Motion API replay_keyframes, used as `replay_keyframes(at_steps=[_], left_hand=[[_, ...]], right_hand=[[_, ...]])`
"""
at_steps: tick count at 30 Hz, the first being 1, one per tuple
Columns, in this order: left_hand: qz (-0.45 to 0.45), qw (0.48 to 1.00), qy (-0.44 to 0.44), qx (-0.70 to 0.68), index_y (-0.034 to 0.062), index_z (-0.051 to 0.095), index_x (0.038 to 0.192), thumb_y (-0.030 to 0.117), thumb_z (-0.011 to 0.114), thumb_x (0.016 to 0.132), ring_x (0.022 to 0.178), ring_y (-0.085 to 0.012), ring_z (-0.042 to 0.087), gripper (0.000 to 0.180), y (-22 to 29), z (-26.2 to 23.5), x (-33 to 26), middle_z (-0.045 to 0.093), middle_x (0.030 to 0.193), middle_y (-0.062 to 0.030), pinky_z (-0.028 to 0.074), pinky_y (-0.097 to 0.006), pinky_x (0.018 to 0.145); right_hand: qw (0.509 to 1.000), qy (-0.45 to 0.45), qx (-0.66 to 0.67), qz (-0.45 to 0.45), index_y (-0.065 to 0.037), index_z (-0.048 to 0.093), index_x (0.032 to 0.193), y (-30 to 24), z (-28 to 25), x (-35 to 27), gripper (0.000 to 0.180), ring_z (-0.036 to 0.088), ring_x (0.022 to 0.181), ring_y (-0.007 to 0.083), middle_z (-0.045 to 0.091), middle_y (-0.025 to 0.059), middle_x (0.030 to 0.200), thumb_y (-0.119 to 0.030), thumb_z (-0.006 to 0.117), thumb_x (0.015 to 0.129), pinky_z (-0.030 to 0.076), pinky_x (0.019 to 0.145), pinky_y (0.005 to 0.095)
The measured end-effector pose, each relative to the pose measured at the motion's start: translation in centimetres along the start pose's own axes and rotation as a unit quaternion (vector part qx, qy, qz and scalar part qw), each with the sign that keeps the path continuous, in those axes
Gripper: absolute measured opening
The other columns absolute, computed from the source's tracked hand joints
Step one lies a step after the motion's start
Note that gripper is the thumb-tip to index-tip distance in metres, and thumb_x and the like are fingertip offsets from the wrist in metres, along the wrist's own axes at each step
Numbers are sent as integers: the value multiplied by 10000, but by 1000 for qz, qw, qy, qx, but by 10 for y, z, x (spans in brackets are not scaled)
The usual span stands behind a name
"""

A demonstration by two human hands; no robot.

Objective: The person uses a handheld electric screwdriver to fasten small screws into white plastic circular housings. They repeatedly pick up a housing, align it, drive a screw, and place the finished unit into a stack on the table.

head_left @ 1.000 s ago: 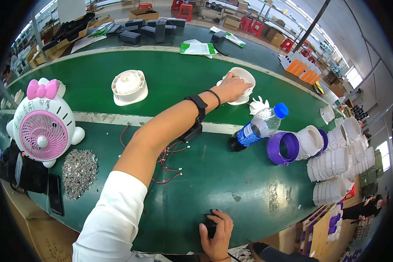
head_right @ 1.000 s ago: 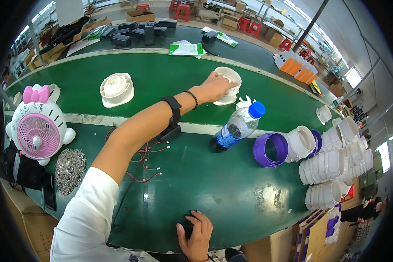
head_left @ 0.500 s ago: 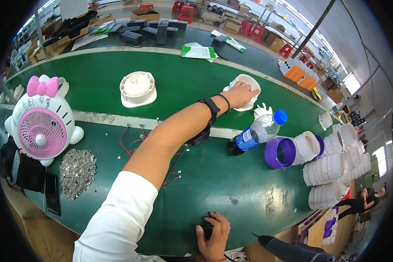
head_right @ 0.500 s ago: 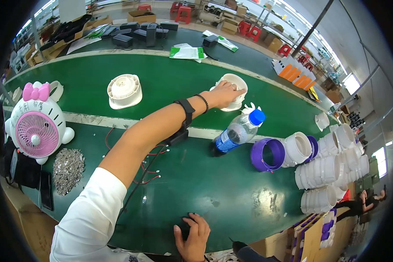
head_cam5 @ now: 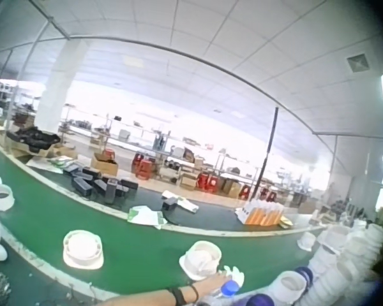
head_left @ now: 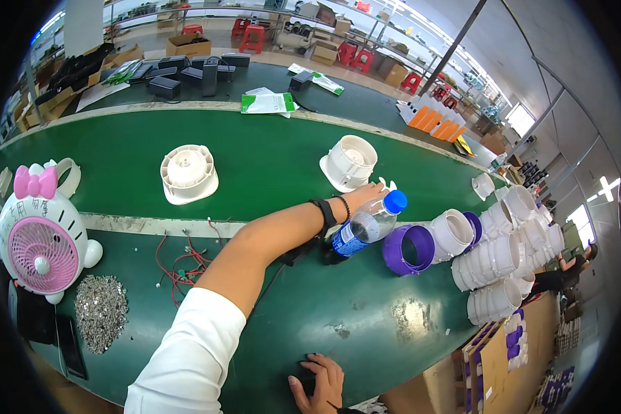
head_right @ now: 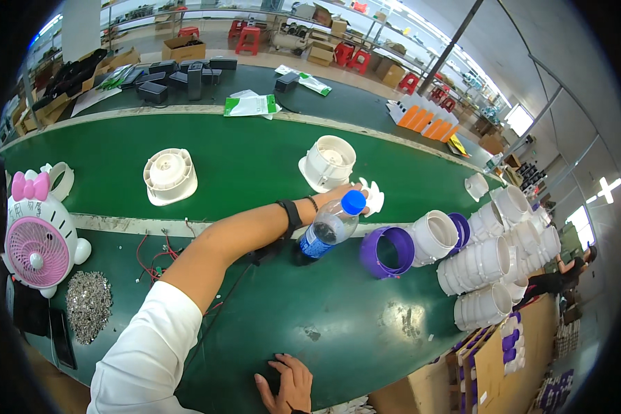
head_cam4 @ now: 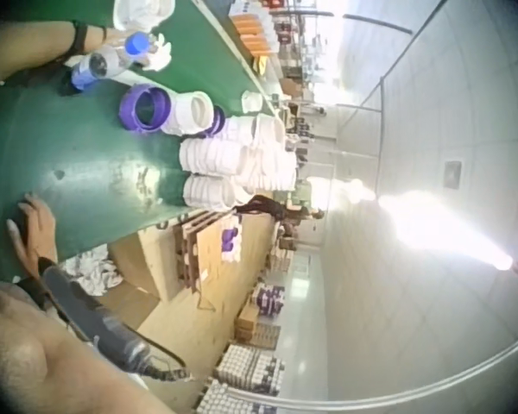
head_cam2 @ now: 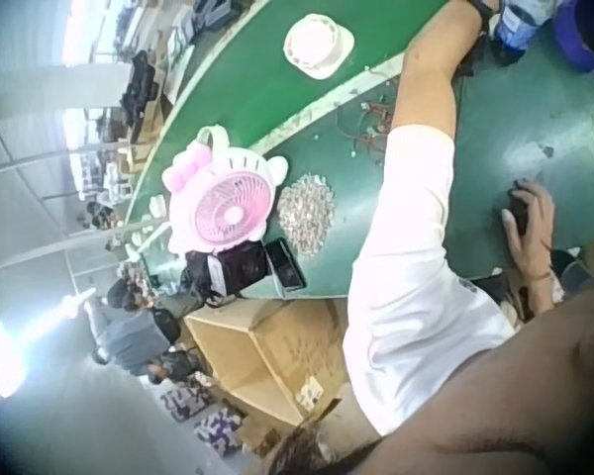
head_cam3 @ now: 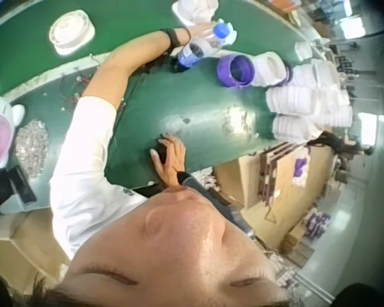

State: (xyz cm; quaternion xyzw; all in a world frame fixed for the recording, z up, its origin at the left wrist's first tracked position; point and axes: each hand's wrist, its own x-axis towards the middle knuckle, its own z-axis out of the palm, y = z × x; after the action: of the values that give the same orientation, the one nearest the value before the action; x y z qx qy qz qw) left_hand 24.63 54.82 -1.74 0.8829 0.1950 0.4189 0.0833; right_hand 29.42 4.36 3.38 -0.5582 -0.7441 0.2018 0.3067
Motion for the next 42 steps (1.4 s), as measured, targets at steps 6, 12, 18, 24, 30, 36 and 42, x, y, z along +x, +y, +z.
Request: replay_keyframes(at_steps=[6, 12, 18, 24, 30, 36, 42], left_hand=[[68, 995, 11, 72, 68, 646, 1158, 186, 693, 874, 1112, -386, 570, 311, 15, -54, -14, 607, 1149, -162, 495, -465, 983], [-89, 992, 77, -52, 87, 627, 1277, 164, 750, 898, 1232, -402, 580, 406, 88, -183, -17, 638, 1256, -204, 455, -479, 1102], [-162, 913, 375, 4, 60, 572, 1339, 71, 665, 1008, 1056, -175, 595, 343, 215, -306, -56, 575, 1299, -67, 540, -331, 912], [-24, 922, 381, 58, -29, 448, 1452, 2, 650, 981, 1121, -190, 585, 513, 467, -268, -143, 570, 1278, -136, 524, -343, 942], [36, 964, 92, -246, 108, 567, 1464, 293, 659, 995, 1314, -353, 547, 513, 640, -157, -148, 483, 1508, -216, 480, -498, 1054], [96, 917, -357, -151, 74, 715, 1182, 218, 600, 950, 1132, -406, 673, 296, 650, -107, -190, 688, 1238, -213, 559, -517, 908], [-88, 925, -55, -364, -24, 677, 999, 125, 666, 953, 843, -387, 677, 156, 566, -202, -250, 680, 926, -196, 543, -436, 734]], right_hand=[[999, -30, 18, -4, -32, 620, 1243, -2, 0, -1, 360, 533, 1275, 470, 597, 225, 1385, -189, 752, 948, 389, 1096, 551], [999, 20, 12, -47, -34, 633, 1203, 10, 10, -8, 382, 561, 1245, 393, 624, 176, 1325, -196, 792, 896, 410, 1078, 497], [996, 53, 24, -73, -27, 637, 1192, 3, -2, -6, 360, 588, 1196, 396, 639, 178, 1290, -240, 768, 934, 443, 1049, 494], [993, 72, 4, -98, -19, 631, 1201, 8, 6, -8, 347, 601, 1200, 380, 644, 186, 1285, -262, 725, 973, 460, 1038, 482], [986, 90, -34, -133, -31, 612, 1217, 20, 16, -20, 329, 558, 1249, 411, 618, 200, 1315, -232, 714, 976, 425, 1069, 503], [989, 56, -9, -133, -32, 619, 1179, 14, 25, -19, 289, 548, 1258, 412, 611, 198, 1318, -208, 717, 971, 418, 1080, 500], [989, 101, 66, -87, -26, 624, 1175, -6, 7, -16, 265, 611, 1177, 387, 637, 189, 1238, -125, 725, 951, 473, 1029, 470]])
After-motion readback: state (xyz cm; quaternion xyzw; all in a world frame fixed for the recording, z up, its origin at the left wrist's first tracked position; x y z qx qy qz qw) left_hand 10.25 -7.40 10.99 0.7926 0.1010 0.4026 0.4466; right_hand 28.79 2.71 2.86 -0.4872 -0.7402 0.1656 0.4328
